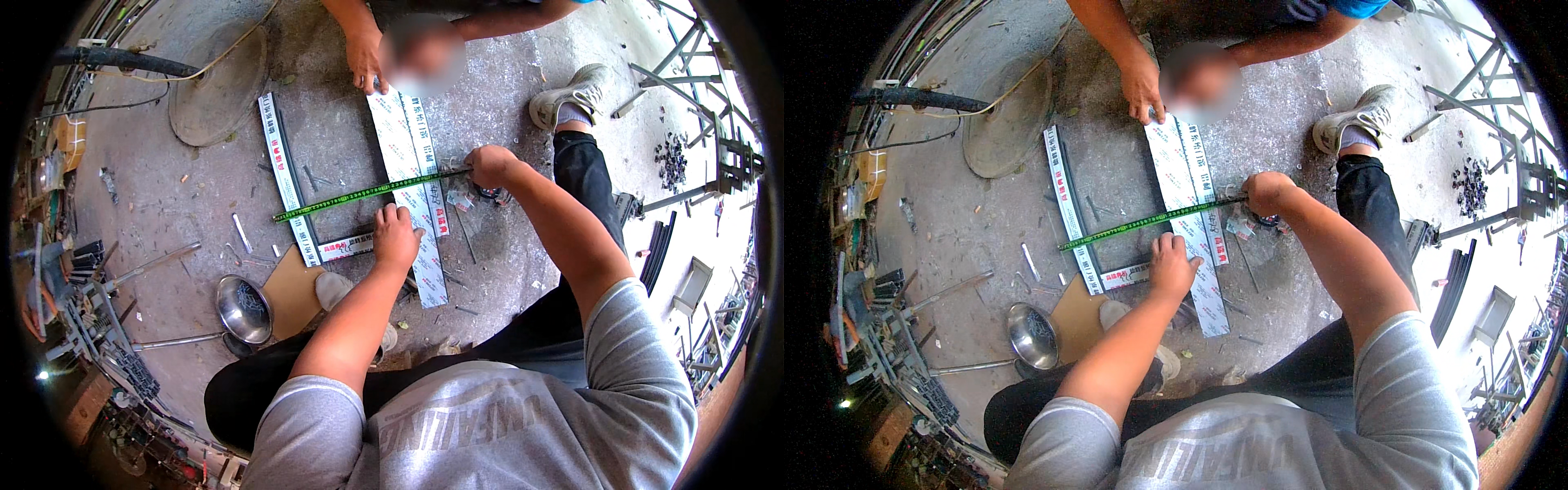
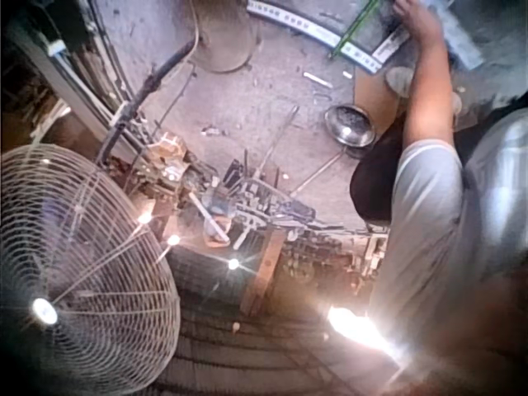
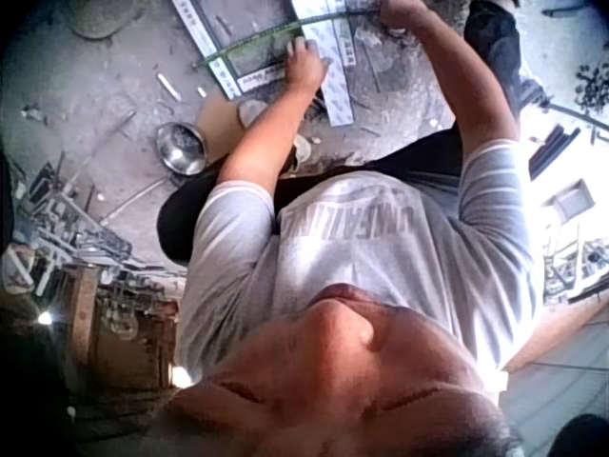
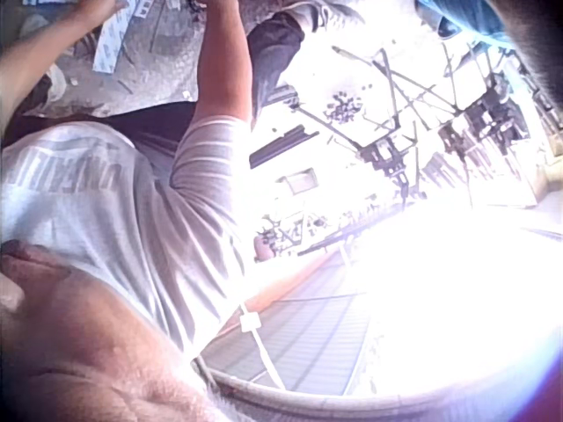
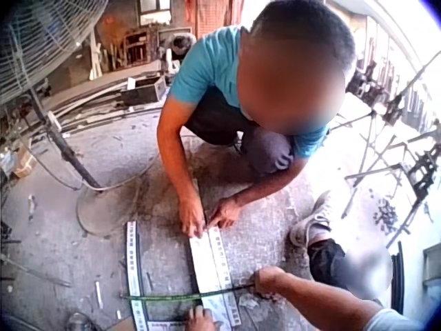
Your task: The person measures metal frame pieces with a tape measure, marks them, and assembles them into a rectangular frame using a power drill. They then insert a glass pane into the frame and carry the completed unit to a storage area.
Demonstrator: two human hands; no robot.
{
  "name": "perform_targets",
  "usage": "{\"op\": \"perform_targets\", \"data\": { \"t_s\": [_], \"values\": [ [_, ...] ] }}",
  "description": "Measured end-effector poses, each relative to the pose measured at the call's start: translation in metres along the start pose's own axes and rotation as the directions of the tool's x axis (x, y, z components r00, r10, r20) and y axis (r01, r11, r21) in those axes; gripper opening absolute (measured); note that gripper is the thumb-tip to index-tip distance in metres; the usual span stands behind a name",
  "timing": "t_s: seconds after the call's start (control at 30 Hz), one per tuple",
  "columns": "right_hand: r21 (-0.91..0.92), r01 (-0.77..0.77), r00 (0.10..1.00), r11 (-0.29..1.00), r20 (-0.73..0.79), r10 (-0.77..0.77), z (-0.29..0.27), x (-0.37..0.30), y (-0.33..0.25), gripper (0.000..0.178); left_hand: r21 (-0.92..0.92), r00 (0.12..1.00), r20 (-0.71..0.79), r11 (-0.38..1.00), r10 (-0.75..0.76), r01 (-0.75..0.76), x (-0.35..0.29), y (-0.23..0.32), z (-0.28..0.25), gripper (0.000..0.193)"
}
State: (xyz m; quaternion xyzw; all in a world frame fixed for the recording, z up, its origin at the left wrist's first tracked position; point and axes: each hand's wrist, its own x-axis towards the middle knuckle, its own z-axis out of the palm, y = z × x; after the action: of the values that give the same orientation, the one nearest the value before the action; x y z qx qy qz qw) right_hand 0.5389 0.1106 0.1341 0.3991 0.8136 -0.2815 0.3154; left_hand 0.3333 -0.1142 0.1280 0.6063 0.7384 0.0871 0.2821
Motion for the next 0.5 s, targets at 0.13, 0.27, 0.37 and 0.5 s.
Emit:
{"op": "perform_targets", "data": {
  "t_s": [0.13, 0.27, 0.37, 0.5],
  "values": [
    [0.0, 0.001, 1.0, 1.0, -0.018, -0.001, 0.001, -0.002, -0.002, 0.03, -0.004, 1.0, 0.015, 1.0, -0.011, 0.011, 0.001, 0.002, -0.003, 0.056],
    [0.053, -0.004, 1.0, 0.999, -0.021, 0.005, 0.001, -0.006, -0.002, 0.029, -0.003, 0.998, 0.049, 0.999, -0.033, 0.033, 0.003, 0.005, -0.007, 0.063],
    [0.146, 0.028, 0.999, 0.989, -0.045, -0.021, 0.007, -0.017, 0.015, 0.03, 0.034, 0.998, 0.054, 0.999, -0.036, 0.034, 0.004, 0.004, -0.006, 0.076],
    [0.276, -0.116, 0.989, 0.954, -0.057, 0.137, 0.043, -0.045, 0.061, 0.029, 0.053, 0.995, 0.079, 0.996, -0.069, 0.065, 0.006, 0.008, -0.008, 0.092]
  ]
}}
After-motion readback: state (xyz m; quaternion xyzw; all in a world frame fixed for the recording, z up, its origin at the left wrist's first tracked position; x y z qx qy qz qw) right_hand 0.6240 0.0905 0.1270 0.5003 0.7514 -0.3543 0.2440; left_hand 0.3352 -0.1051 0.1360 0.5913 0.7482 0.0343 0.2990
